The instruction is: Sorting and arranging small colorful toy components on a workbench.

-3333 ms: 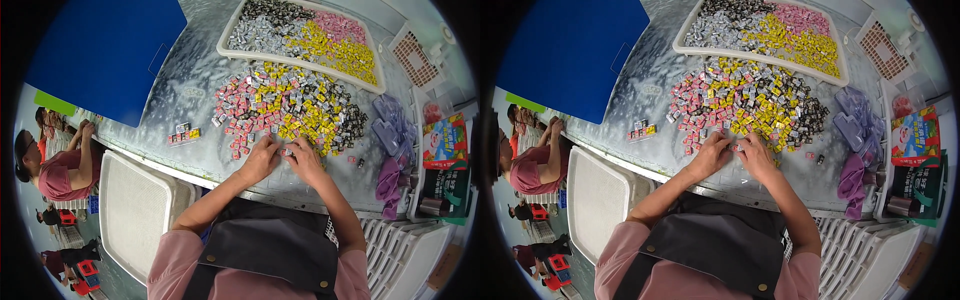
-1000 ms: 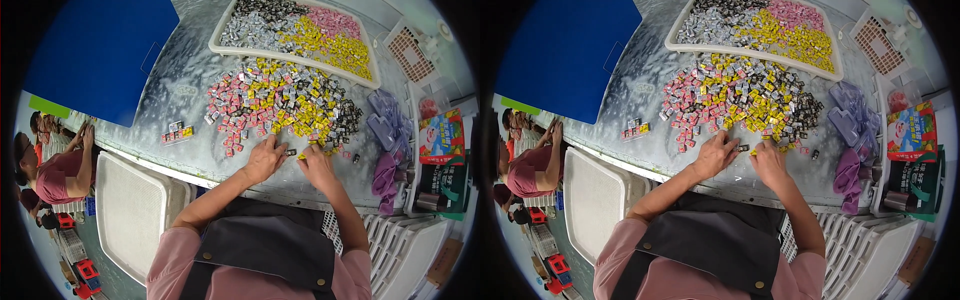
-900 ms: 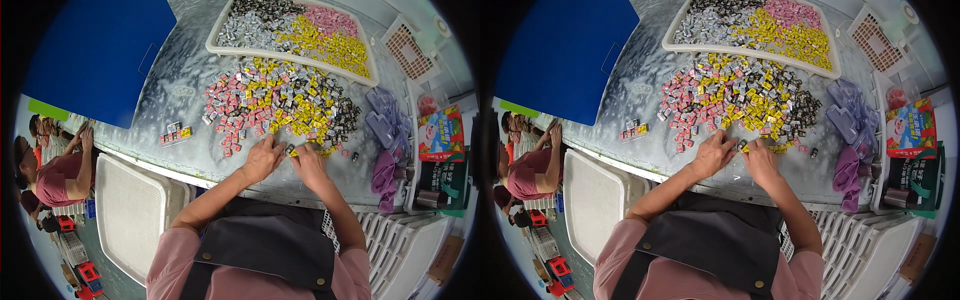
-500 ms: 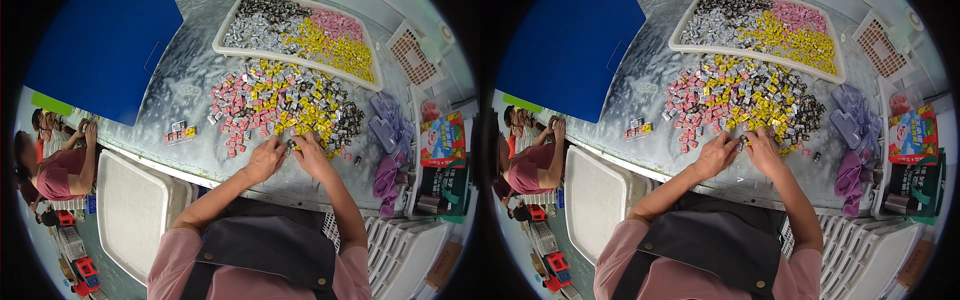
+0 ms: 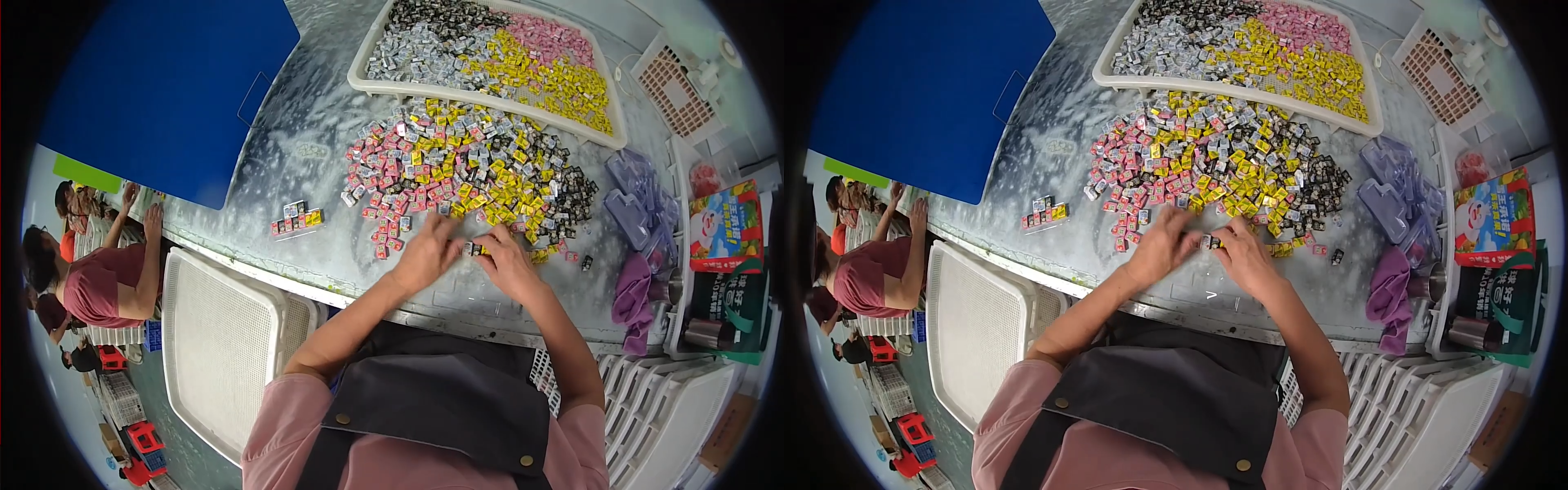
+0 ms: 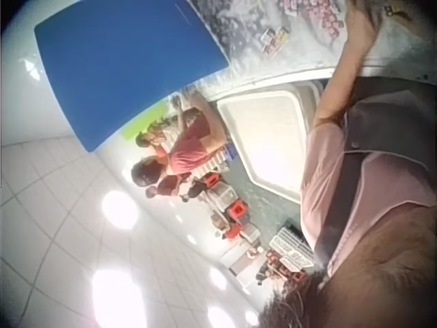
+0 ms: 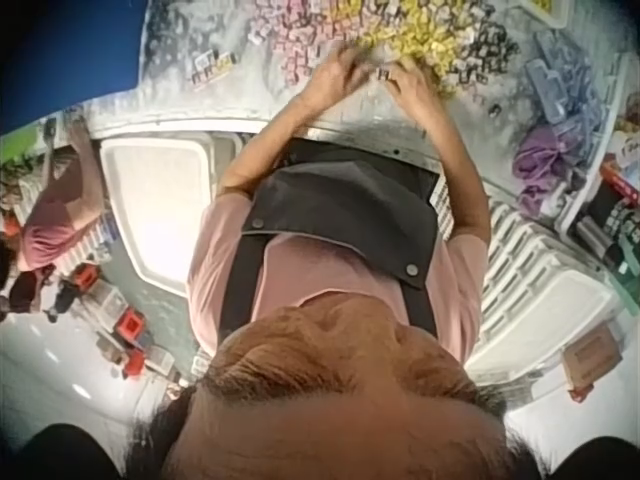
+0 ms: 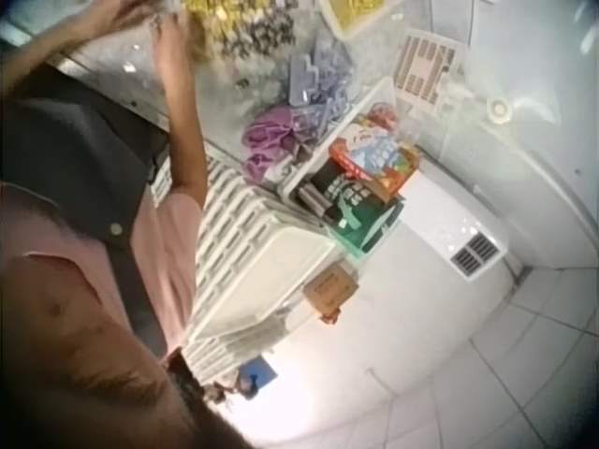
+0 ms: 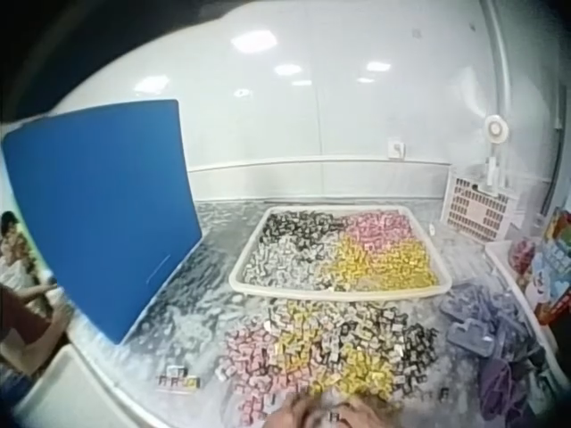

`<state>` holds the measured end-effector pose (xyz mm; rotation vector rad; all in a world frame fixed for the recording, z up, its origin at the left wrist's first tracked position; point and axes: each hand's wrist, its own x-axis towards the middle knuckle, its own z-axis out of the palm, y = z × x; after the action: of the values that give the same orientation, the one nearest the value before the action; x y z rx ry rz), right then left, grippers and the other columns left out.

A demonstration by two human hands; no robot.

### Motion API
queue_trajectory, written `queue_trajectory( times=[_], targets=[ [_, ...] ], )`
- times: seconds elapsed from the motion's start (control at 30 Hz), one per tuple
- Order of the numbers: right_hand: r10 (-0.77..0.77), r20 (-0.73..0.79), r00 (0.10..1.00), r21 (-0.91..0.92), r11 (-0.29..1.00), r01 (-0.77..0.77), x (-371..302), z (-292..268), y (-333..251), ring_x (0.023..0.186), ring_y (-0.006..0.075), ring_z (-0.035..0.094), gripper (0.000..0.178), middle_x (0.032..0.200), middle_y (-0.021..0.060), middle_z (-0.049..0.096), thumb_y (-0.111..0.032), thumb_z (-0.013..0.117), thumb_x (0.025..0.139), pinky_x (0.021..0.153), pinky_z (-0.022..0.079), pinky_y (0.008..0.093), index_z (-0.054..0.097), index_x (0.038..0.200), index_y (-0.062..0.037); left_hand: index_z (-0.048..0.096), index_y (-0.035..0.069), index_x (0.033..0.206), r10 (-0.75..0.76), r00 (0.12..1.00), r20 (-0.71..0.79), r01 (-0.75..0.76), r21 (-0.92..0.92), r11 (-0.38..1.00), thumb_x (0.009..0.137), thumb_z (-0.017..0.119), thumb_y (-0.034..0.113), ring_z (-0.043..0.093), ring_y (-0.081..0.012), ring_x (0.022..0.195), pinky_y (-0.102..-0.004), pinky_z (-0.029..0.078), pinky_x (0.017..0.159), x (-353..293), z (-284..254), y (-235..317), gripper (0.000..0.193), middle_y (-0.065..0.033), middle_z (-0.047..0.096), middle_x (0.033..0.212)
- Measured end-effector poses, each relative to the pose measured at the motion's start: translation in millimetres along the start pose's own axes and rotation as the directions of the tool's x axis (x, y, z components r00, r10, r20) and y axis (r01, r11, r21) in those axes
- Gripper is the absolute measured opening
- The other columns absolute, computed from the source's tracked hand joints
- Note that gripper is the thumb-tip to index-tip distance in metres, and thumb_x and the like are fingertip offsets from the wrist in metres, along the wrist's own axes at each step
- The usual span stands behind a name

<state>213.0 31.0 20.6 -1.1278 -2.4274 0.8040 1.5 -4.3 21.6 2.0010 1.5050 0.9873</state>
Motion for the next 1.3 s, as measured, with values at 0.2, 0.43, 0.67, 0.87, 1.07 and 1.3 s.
queue_trajectory(
  times=[0.2,0.43,0.67,0.87,1.07,1.3],
  targets=[
    [0.078,-0.004,0.997,0.003,0.997,-0.078,1.9,-2.7,-13.4,0.098,0.0369,0.062,0.037,0.113,0.0166,0.054,-0.007,0.073,0.085,0.084,0.051,0.0438,0.061,0.120,-0.0027,0.058,0.002,0.123,-0.104,0.994,0.047,0.088,0.267,0.960,0.090,0.061,0.006,0.064,-0.0422,0.092,-0.0471,0.056,0.077,29.0,-6.9,-27.9,0.033,-0.0237,0.055,0.113],
    [0.077,-0.005,0.997,0.014,0.997,-0.077,-1.5,-2.8,-9.3,0.099,0.0380,0.062,0.038,0.114,0.0170,0.054,-0.008,0.073,0.086,0.085,0.051,0.0443,0.061,0.121,-0.0025,0.057,0.004,0.127,-0.168,0.956,0.242,0.073,0.359,0.931,0.085,0.067,0.020,0.067,-0.0387,0.095,-0.0475,0.057,0.076,51.9,-21.6,-33.9,0.046,-0.0226,0.060,0.116],
    [0.115,-0.007,0.993,0.051,0.992,-0.115,-6.9,-4.5,-5.8,0.095,0.0369,0.062,0.036,0.111,0.0172,0.055,-0.007,0.072,0.086,0.082,0.051,0.0442,0.060,0.119,-0.0014,0.057,0.001,0.106,-0.086,0.980,0.180,0.054,0.173,0.983,0.082,0.074,0.020,0.064,-0.0402,0.085,-0.0480,0.054,0.073,1.1,-38.6,-27.4,0.035,-0.0193,0.058,0.104],
    [0.076,-0.019,0.997,0.094,0.993,-0.074,-4.0,-7.7,-6.4,0.091,0.0369,0.062,0.035,0.110,0.0170,0.055,-0.003,0.071,0.085,0.081,0.050,0.0438,0.061,0.118,-0.0009,0.059,-0.002,0.105,-0.108,0.962,0.251,0.087,0.093,0.992,0.087,0.074,0.017,0.066,-0.0356,0.085,-0.0424,0.055,0.074,-19.0,-29.8,-22.9,0.030,-0.0164,0.059,0.098],
    [0.067,-0.008,0.998,0.072,0.995,-0.066,-1.4,-2.1,-10.4,0.094,0.0363,0.063,0.034,0.109,0.0162,0.056,-0.004,0.071,0.085,0.082,0.051,0.0431,0.062,0.118,-0.0007,0.059,-0.002,0.113,-0.146,0.958,0.246,0.127,0.092,0.988,0.086,0.075,0.017,0.065,-0.0369,0.089,-0.0431,0.055,0.078,-16.1,-27.8,-14.5,0.036,-0.0186,0.058,0.106],
    [0.071,0.031,0.997,0.054,0.996,-0.073,-1.1,-0.1,-9.0,0.096,0.0350,0.063,0.034,0.108,0.0158,0.057,-0.005,0.073,0.085,0.082,0.051,0.0423,0.064,0.117,-0.0009,0.065,0.005,0.120,-0.014,0.972,0.233,-0.006,0.085,0.996,0.087,0.074,0.018,0.063,-0.0406,0.103,-0.0457,0.053,0.087,-10.7,-23.1,-23.0,0.037,-0.0241,0.056,0.120]
  ],
)
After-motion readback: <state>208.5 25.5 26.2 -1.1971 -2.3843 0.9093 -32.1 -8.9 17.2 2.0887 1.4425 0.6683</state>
